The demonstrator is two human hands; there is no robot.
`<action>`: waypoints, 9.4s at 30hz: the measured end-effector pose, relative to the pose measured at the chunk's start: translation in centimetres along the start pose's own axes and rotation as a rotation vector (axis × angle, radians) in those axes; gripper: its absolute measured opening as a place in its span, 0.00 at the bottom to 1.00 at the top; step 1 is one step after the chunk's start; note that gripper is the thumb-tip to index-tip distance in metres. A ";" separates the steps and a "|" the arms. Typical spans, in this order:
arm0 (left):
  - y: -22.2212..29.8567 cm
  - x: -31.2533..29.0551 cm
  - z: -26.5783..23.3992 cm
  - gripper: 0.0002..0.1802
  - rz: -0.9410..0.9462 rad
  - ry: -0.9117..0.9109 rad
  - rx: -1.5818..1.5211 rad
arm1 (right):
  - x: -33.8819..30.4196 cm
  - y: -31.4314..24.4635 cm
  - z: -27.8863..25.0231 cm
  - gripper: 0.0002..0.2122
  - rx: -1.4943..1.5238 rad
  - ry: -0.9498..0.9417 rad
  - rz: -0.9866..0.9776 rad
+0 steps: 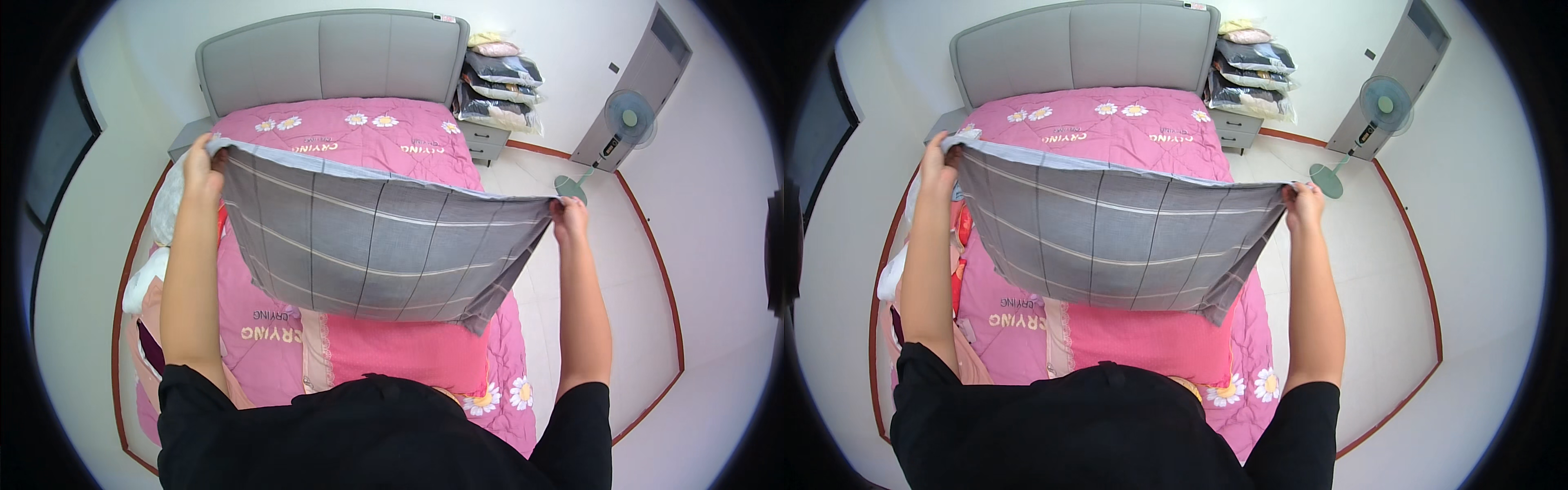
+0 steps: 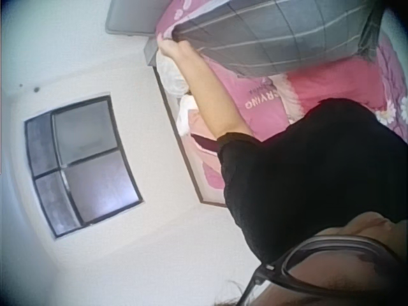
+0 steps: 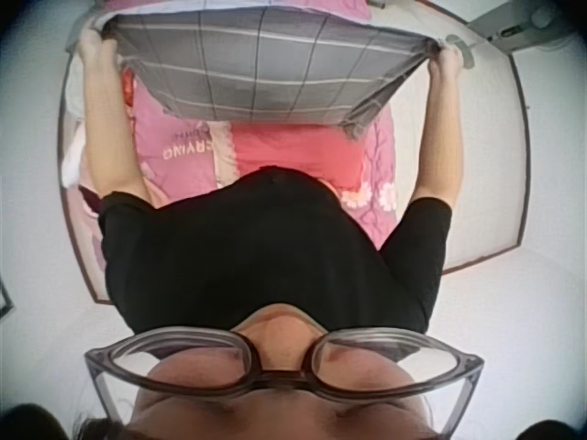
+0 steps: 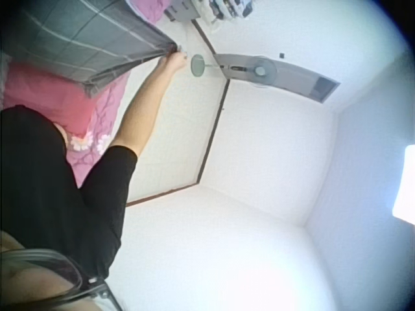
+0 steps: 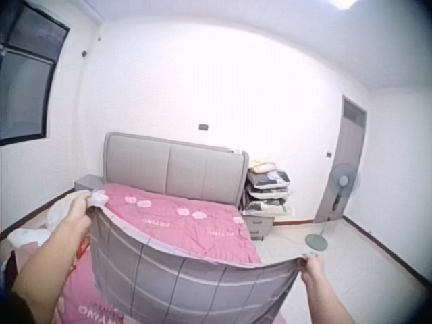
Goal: The person folds a gray and white striped fabric item on top of a pink bedsheet, then picks up a pink pillowcase, zips it closed, and places it with other fabric items on the bed.
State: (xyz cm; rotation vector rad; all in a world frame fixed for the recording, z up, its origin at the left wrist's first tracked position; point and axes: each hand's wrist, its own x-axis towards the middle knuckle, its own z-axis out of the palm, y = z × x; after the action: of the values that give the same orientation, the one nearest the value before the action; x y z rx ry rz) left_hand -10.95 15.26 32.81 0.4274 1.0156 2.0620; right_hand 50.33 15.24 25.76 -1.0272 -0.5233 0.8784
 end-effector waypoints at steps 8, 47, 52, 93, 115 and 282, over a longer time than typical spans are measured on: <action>2.5 -4.1 -5.0 0.14 -0.010 -0.194 -0.059 | -4.4 -4.5 0.1 0.18 0.104 -0.162 -0.193; -24.1 -14.9 -37.8 0.09 -0.068 0.183 0.875 | -17.0 21.7 -19.2 0.09 -1.325 -0.043 -0.299; -23.2 -20.6 -38.3 0.11 -0.290 0.033 0.969 | -20.2 24.7 -26.7 0.12 -1.537 0.021 0.032; -25.9 -28.9 -45.2 0.19 -0.679 -0.362 1.077 | -41.9 13.0 -43.1 0.21 -1.536 -0.080 0.733; -25.0 -39.6 -39.9 0.13 -0.577 -0.110 0.600 | -50.5 20.5 -33.4 0.09 -0.578 -0.202 0.356; 23.5 -41.5 -66.1 0.03 0.478 0.276 1.301 | -92.8 30.0 24.2 0.06 -0.733 -2.047 -0.221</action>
State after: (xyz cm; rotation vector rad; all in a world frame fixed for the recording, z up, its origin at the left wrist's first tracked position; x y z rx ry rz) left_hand -34.96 -59.64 11.54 1.1123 2.5721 1.5574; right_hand -31.00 -42.02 11.44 -0.2552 -2.7389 1.3376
